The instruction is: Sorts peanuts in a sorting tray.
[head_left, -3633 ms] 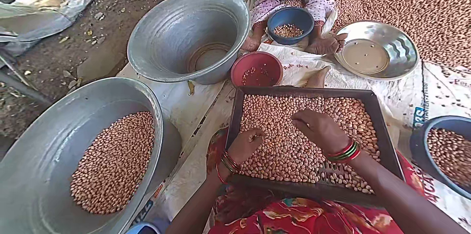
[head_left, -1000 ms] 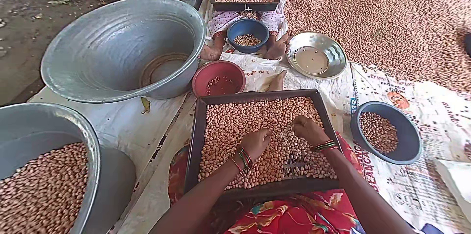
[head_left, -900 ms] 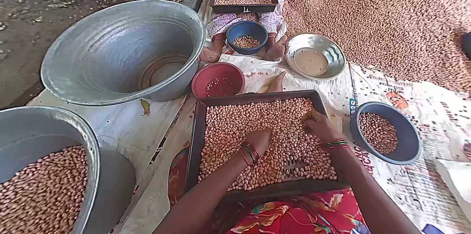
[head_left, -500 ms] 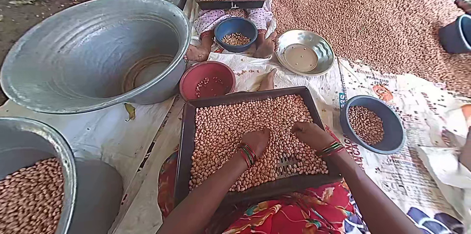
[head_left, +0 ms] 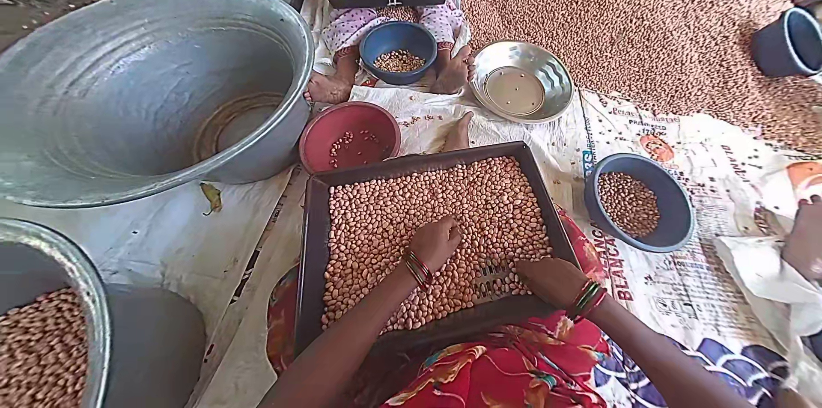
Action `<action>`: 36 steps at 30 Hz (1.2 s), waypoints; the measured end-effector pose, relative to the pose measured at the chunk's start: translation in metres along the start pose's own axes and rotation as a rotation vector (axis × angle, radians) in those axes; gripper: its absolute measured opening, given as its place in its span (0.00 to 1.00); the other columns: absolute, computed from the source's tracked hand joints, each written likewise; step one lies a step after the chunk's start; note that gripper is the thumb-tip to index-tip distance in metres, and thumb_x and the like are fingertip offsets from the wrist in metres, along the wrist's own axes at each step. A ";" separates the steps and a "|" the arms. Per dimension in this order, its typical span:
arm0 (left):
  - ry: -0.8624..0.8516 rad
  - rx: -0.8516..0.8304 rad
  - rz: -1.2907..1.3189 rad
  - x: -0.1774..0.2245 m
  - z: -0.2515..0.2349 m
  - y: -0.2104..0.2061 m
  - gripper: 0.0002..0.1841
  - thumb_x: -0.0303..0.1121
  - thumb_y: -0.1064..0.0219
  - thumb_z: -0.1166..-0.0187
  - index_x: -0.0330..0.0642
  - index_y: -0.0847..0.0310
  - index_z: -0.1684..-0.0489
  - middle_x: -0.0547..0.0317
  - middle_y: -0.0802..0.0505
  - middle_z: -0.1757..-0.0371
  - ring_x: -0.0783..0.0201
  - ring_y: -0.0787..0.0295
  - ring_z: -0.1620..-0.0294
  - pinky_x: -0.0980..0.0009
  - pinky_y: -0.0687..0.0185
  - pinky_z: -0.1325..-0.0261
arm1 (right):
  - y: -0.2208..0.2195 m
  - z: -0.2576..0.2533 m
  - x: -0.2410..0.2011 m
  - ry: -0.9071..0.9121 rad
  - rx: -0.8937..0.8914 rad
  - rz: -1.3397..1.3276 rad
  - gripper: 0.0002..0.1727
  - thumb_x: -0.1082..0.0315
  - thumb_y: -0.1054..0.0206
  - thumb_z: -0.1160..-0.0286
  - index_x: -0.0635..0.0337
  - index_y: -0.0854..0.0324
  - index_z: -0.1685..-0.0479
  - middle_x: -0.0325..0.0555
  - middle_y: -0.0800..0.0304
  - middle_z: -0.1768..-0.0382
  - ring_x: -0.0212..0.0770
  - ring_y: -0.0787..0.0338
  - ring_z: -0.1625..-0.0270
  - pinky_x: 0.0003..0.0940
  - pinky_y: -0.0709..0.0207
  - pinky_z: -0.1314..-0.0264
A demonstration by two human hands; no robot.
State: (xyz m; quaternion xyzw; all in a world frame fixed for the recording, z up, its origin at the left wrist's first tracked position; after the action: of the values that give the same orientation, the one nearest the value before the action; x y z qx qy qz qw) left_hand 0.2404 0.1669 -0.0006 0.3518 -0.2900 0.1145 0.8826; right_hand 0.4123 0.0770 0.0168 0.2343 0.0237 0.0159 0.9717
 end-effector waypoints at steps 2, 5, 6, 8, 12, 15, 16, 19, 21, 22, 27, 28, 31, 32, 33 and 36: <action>-0.048 0.115 0.465 -0.018 0.015 0.000 0.11 0.30 0.46 0.09 0.34 0.19 0.48 0.57 0.20 0.73 0.66 0.25 0.76 0.71 0.29 0.68 | 0.007 0.000 -0.008 0.056 0.002 0.020 0.20 0.66 0.51 0.07 0.65 0.25 0.25 0.73 0.15 0.35 0.74 0.16 0.32 0.71 0.27 0.35; -0.064 0.067 1.250 -0.039 0.040 -0.013 0.14 0.26 0.58 0.09 0.44 0.27 0.62 0.76 0.28 0.89 0.83 0.38 0.92 0.86 0.41 0.87 | 0.057 0.018 -0.037 0.227 0.334 -0.146 0.20 0.65 0.48 0.07 0.71 0.23 0.30 0.74 0.11 0.49 0.74 0.11 0.44 0.70 0.24 0.41; -0.073 0.037 1.355 -0.044 0.046 -0.016 0.17 0.29 0.62 0.10 0.47 0.26 0.63 0.77 0.26 0.89 0.84 0.37 0.92 0.87 0.40 0.86 | 0.082 0.031 -0.051 0.315 0.566 -0.239 0.21 0.65 0.45 0.09 0.72 0.22 0.30 0.71 0.10 0.60 0.72 0.09 0.55 0.67 0.22 0.49; -0.068 -0.002 1.451 -0.050 0.053 -0.022 0.24 0.36 0.69 0.08 0.49 0.22 0.61 0.76 0.23 0.90 0.84 0.35 0.92 0.88 0.40 0.87 | 0.118 0.056 -0.081 0.497 0.893 -0.300 0.22 0.63 0.42 0.12 0.71 0.21 0.30 0.60 0.13 0.74 0.60 0.14 0.72 0.56 0.22 0.64; 0.016 -0.010 1.563 -0.052 0.056 -0.024 0.30 0.50 0.73 0.04 0.50 0.24 0.65 0.71 0.21 0.87 0.81 0.37 0.93 0.85 0.42 0.89 | 0.115 0.055 -0.148 0.657 0.857 -0.144 0.18 0.66 0.40 0.14 0.72 0.15 0.41 0.68 0.07 0.61 0.68 0.05 0.61 0.64 0.16 0.59; 0.011 -0.018 1.646 -0.053 0.056 -0.023 0.31 0.51 0.73 0.04 0.50 0.26 0.71 0.69 0.20 0.86 0.80 0.36 0.93 0.85 0.43 0.89 | 0.104 0.037 -0.154 0.621 0.886 -0.077 0.18 0.64 0.36 0.16 0.71 0.14 0.41 0.69 0.08 0.50 0.69 0.05 0.51 0.63 0.14 0.53; -0.021 -0.013 1.664 -0.056 0.057 -0.020 0.29 0.48 0.72 0.04 0.49 0.25 0.69 0.70 0.20 0.86 0.80 0.34 0.92 0.85 0.41 0.89 | 0.113 0.031 -0.140 0.535 0.882 -0.103 0.20 0.64 0.36 0.15 0.72 0.16 0.36 0.72 0.10 0.42 0.71 0.08 0.42 0.65 0.16 0.44; -0.029 0.135 1.743 -0.071 0.065 0.003 0.23 0.36 0.64 0.05 0.48 0.28 0.71 0.71 0.22 0.86 0.82 0.34 0.93 0.88 0.40 0.89 | 0.141 -0.004 -0.062 0.179 0.875 -0.262 0.27 0.61 0.38 0.12 0.70 0.27 0.21 0.80 0.23 0.28 0.80 0.24 0.25 0.74 0.31 0.30; -0.031 0.334 1.807 -0.091 0.070 0.031 0.22 0.35 0.64 0.06 0.48 0.30 0.73 0.70 0.19 0.85 0.81 0.34 0.93 0.87 0.40 0.90 | 0.136 -0.030 -0.025 0.010 0.833 -0.370 0.31 0.59 0.39 0.12 0.64 0.33 0.14 0.83 0.36 0.19 0.84 0.36 0.18 0.80 0.39 0.27; -0.045 0.441 1.832 -0.103 0.071 0.044 0.22 0.35 0.64 0.06 0.48 0.30 0.74 0.69 0.17 0.84 0.81 0.33 0.93 0.87 0.39 0.90 | 0.126 -0.039 -0.023 -0.019 0.814 -0.396 0.32 0.59 0.38 0.13 0.62 0.34 0.13 0.83 0.39 0.17 0.86 0.38 0.17 0.83 0.41 0.27; -0.070 0.701 1.824 -0.147 0.063 0.071 0.28 0.43 0.63 0.03 0.52 0.36 0.84 0.72 0.27 0.91 0.80 0.39 0.96 0.86 0.44 0.92 | 0.038 -0.033 -0.143 0.219 0.521 -0.231 0.29 0.55 0.38 0.14 0.50 0.27 0.15 0.78 0.42 0.13 0.84 0.39 0.16 0.83 0.39 0.28; -0.062 0.699 1.796 -0.148 0.061 0.068 0.28 0.44 0.63 0.02 0.52 0.36 0.84 0.73 0.28 0.92 0.80 0.39 0.96 0.86 0.44 0.92 | 0.023 -0.026 -0.165 0.305 0.441 -0.184 0.27 0.55 0.40 0.13 0.47 0.26 0.16 0.73 0.41 0.12 0.81 0.38 0.15 0.79 0.35 0.27; -0.016 0.673 1.646 -0.143 0.059 0.059 0.26 0.43 0.62 0.02 0.51 0.35 0.81 0.73 0.29 0.91 0.80 0.40 0.96 0.85 0.44 0.91 | 0.034 -0.011 -0.178 0.468 0.486 -0.189 0.25 0.60 0.42 0.12 0.50 0.24 0.18 0.71 0.38 0.13 0.74 0.31 0.16 0.68 0.28 0.26; -0.008 0.661 1.607 -0.142 0.061 0.058 0.26 0.42 0.62 0.02 0.50 0.33 0.79 0.73 0.29 0.91 0.81 0.40 0.96 0.86 0.43 0.91 | 0.056 -0.013 -0.162 0.457 0.610 -0.230 0.24 0.61 0.40 0.13 0.54 0.21 0.21 0.73 0.34 0.15 0.75 0.28 0.18 0.69 0.27 0.27; 0.001 0.654 1.591 -0.143 0.061 0.057 0.25 0.42 0.62 0.02 0.49 0.32 0.77 0.74 0.29 0.91 0.81 0.40 0.96 0.86 0.43 0.91 | 0.082 -0.018 -0.140 0.397 0.675 -0.285 0.24 0.61 0.41 0.12 0.58 0.22 0.20 0.74 0.34 0.16 0.75 0.30 0.17 0.70 0.33 0.22; 0.020 0.637 1.596 -0.145 0.059 0.058 0.24 0.43 0.62 0.02 0.47 0.30 0.72 0.74 0.30 0.91 0.80 0.41 0.96 0.85 0.43 0.92 | 0.147 -0.046 -0.056 0.107 0.810 -0.461 0.23 0.60 0.43 0.09 0.62 0.20 0.24 0.72 0.23 0.24 0.74 0.27 0.20 0.73 0.37 0.23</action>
State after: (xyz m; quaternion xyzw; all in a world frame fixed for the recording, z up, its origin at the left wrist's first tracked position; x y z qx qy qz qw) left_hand 0.0747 0.1684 -0.0203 0.2723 -0.3969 0.7801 0.3996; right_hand 0.3508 0.2268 0.0451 0.5820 0.1295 -0.1989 0.7778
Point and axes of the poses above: each hand's wrist, its own z-axis away from the middle knuckle, its own y-axis out of the back of the hand, x = y × z, the point moved 7 cm from there along -z, towards the middle knuckle
